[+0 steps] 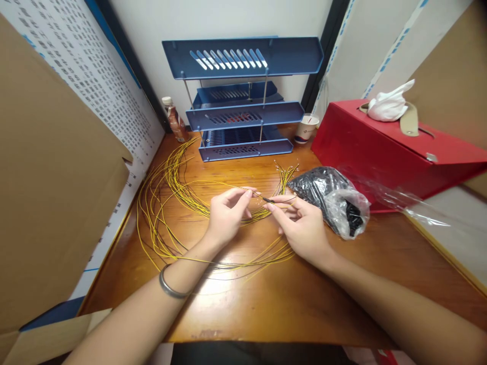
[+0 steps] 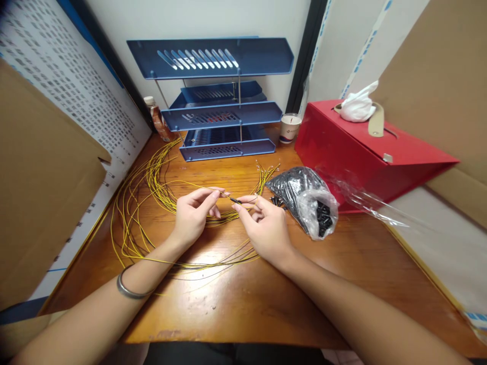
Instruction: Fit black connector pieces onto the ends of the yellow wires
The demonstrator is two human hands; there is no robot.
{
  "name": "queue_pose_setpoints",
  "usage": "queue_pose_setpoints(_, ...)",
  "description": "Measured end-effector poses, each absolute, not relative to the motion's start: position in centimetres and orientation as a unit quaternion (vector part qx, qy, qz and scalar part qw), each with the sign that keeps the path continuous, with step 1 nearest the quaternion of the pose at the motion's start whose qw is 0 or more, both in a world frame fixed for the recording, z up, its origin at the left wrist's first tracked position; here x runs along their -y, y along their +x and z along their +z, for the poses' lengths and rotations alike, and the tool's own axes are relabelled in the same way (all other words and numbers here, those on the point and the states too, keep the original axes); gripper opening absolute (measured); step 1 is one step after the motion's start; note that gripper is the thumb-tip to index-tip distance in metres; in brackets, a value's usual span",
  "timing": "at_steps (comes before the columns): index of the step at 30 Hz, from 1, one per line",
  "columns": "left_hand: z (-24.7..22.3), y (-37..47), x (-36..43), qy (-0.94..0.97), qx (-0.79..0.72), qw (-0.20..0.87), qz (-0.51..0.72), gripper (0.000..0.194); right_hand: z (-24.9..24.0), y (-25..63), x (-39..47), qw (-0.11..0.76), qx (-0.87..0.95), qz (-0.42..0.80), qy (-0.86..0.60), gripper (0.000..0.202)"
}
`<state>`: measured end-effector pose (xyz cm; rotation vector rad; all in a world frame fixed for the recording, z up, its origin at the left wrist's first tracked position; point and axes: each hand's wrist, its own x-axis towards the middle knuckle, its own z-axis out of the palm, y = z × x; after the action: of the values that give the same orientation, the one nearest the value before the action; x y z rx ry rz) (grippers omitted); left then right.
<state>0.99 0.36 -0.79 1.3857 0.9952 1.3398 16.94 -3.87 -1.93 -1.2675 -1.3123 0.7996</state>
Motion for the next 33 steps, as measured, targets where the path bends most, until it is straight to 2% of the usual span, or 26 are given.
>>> queue_pose_setpoints(16, -1.64, 0.86, -0.22, 0.622, -0.402, 0.456, 0.493, 0.023, -1.87, 16.96, 3.88, 0.534, 0.554, 0.342, -0.538, 0.030)
queue_pose_setpoints(33, -1.47, 0.88, -0.35, 0.611, -0.399, 0.462, 0.504, 0.023, -2.34, 16.66, 4.05, 0.539, 0.561, 0.332, -0.532, 0.027)
